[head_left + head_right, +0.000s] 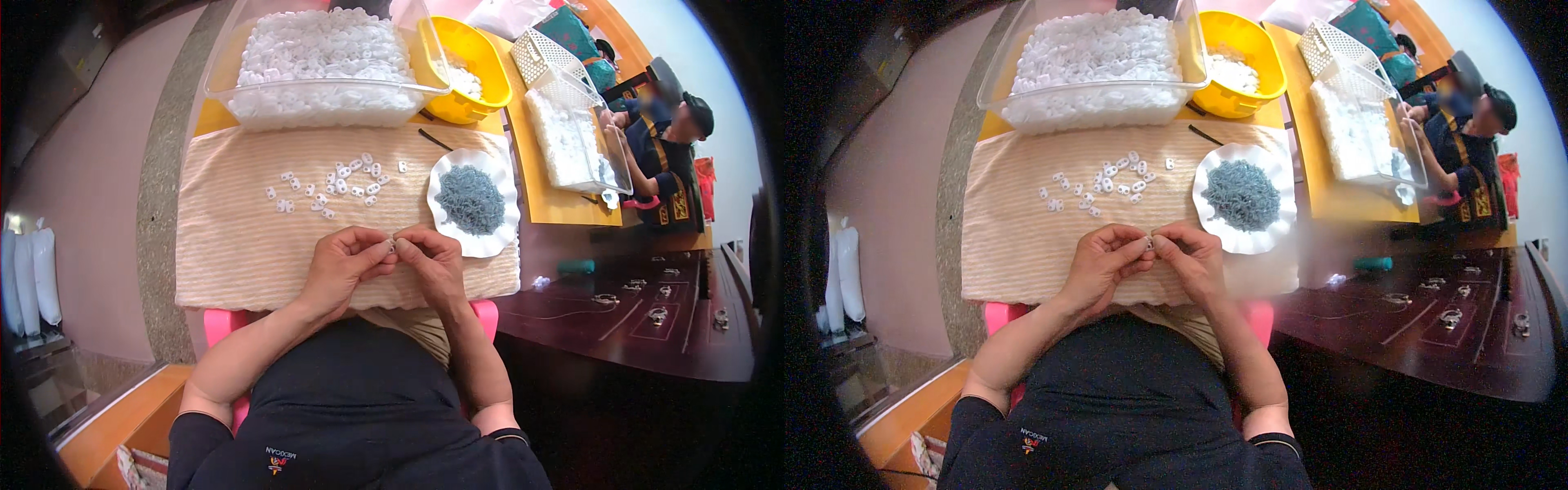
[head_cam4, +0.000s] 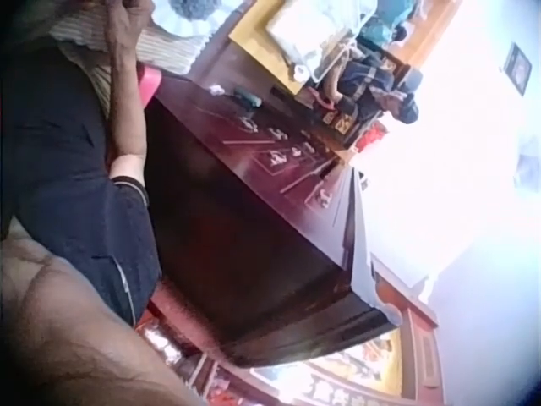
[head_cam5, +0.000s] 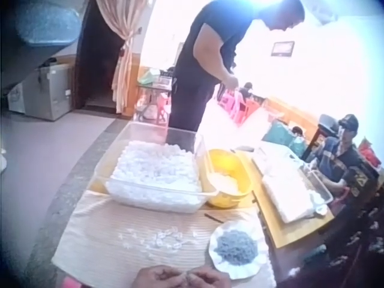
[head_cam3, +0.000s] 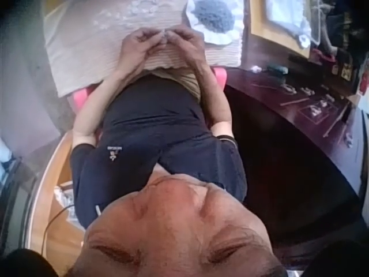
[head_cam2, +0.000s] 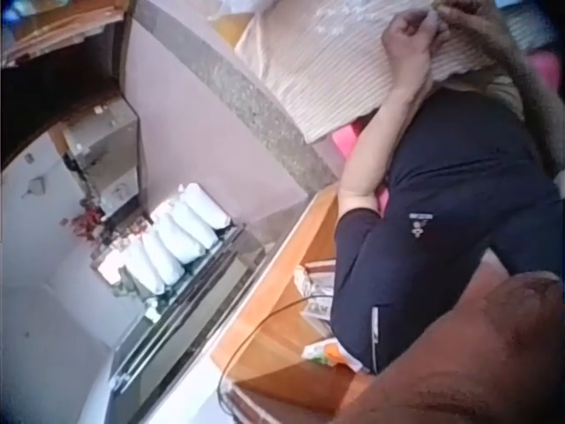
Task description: Assembling small white plastic pieces into grey circular components at a manual workstation.
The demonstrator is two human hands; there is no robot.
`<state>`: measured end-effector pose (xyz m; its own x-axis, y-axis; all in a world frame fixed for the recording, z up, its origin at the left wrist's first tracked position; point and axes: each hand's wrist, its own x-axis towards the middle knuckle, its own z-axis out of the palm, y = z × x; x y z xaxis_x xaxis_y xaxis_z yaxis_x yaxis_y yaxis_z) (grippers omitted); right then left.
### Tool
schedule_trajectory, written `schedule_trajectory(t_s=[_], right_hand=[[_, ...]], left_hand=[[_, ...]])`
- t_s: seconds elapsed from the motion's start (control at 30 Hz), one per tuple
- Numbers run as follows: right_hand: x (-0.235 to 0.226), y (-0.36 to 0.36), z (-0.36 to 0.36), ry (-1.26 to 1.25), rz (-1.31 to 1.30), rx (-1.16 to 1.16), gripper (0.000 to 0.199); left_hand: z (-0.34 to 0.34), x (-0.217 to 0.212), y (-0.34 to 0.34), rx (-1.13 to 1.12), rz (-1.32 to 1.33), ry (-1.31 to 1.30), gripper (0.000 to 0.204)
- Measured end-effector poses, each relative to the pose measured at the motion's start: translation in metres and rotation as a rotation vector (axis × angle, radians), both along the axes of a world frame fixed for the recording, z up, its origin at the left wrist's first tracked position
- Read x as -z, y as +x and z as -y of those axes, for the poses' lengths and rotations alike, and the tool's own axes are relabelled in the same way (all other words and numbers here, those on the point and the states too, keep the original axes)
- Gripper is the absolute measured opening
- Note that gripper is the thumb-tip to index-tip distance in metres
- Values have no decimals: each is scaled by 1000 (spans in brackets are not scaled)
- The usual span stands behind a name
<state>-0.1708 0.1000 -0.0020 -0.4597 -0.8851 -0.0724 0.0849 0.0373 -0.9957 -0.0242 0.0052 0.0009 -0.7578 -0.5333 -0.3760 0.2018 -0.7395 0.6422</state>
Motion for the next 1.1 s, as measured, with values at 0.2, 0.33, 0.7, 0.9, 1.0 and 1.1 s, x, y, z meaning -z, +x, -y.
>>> schedule_trajectory(t_s=[0.2, 0.33, 0.7, 0.9, 1.0, 1.1], right_hand=[[-4, -1, 1, 21, 47, -11, 12], [-4, -5, 1, 4, 13, -36, 10], [0, -6, -1, 12, 124, -52, 12], [0, -6, 0, 8, 53, -63, 12], [1, -4, 1, -1, 1, -82, 11], [3, -5, 0, -16, -13, -75, 10]], left_hand=[[0, 1, 0, -5, -13, 0, 15], [0, 2, 0, 3, -14, -7, 15], [-1, 2, -1, 0, 20, -8, 14], [-1, 4, -2, -7, 17, -14, 14], [0, 6, 0, -10, 17, -11, 14], [-1, 5, -1, -9, 27, -14, 14]])
